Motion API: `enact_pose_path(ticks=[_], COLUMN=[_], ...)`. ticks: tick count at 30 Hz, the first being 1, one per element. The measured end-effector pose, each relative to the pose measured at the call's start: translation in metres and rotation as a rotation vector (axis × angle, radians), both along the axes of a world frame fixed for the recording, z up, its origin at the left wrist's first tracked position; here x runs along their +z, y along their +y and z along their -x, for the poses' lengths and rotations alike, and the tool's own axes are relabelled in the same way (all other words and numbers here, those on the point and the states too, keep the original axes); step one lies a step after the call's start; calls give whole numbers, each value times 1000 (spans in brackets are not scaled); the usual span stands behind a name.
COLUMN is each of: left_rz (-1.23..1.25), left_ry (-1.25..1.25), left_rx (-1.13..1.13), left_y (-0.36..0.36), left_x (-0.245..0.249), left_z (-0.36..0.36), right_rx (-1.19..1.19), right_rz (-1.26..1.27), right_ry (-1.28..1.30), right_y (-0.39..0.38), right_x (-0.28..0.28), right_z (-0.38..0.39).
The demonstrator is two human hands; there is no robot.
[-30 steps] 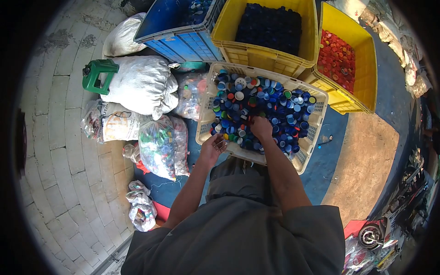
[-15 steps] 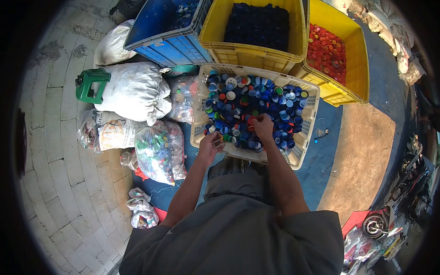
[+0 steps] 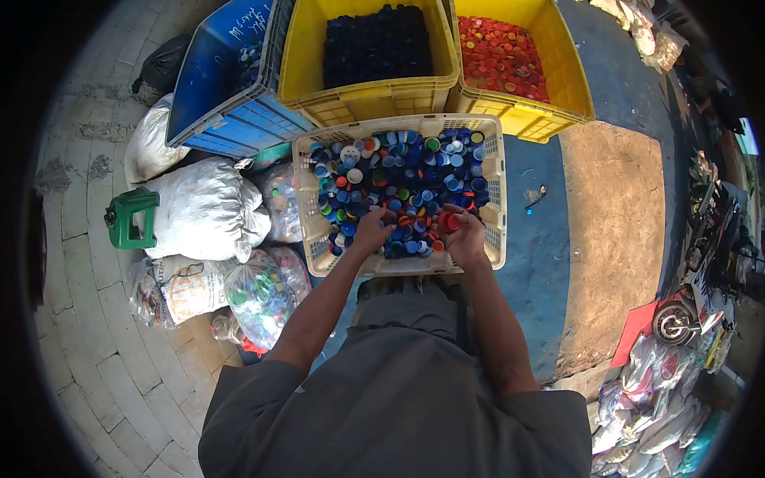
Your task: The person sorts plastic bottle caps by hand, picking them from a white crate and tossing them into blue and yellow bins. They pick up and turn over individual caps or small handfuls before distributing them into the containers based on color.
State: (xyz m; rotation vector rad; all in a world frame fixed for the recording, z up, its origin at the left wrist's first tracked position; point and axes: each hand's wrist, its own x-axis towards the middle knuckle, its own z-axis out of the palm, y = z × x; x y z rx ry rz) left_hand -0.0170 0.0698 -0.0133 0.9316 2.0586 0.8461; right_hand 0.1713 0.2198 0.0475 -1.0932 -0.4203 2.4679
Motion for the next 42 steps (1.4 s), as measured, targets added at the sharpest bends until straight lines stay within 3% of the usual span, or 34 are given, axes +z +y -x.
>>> enact_pose_path(ticks=[5, 9, 14, 21, 27, 33, 36, 39, 42], left_rz=[5, 124, 138, 12, -105, -436, -470, -421, -440], left_ry=[164, 242, 176, 179, -824, -1497, -1618, -1528, -1507], left_rx=[-102, -173, -104, -77, 472, 602, 668, 771, 734], left_y=[11, 23, 30, 28, 25, 9, 8, 7, 4], left_x=[-21, -11, -43, -30, 6, 36, 42, 34, 32], left_z=[-13, -19, -19, -5, 5, 9, 4, -3, -8], right_rx=[-91, -128, -145, -141, -132, -81, -46, 259, 652], right_rz=[49, 56, 34, 30, 64, 125, 111, -238, -1159], right_ry=[41, 25, 20, -8, 13, -66, -148, -477, -894], right_y=[-11, -16, -22, -24, -18, -8, -2, 5, 2], right_x=[10, 19, 11, 8, -1, -2, -18, -24, -18], right_z=[-9, -17, -31, -38, -33, -23, -23, -22, -21])
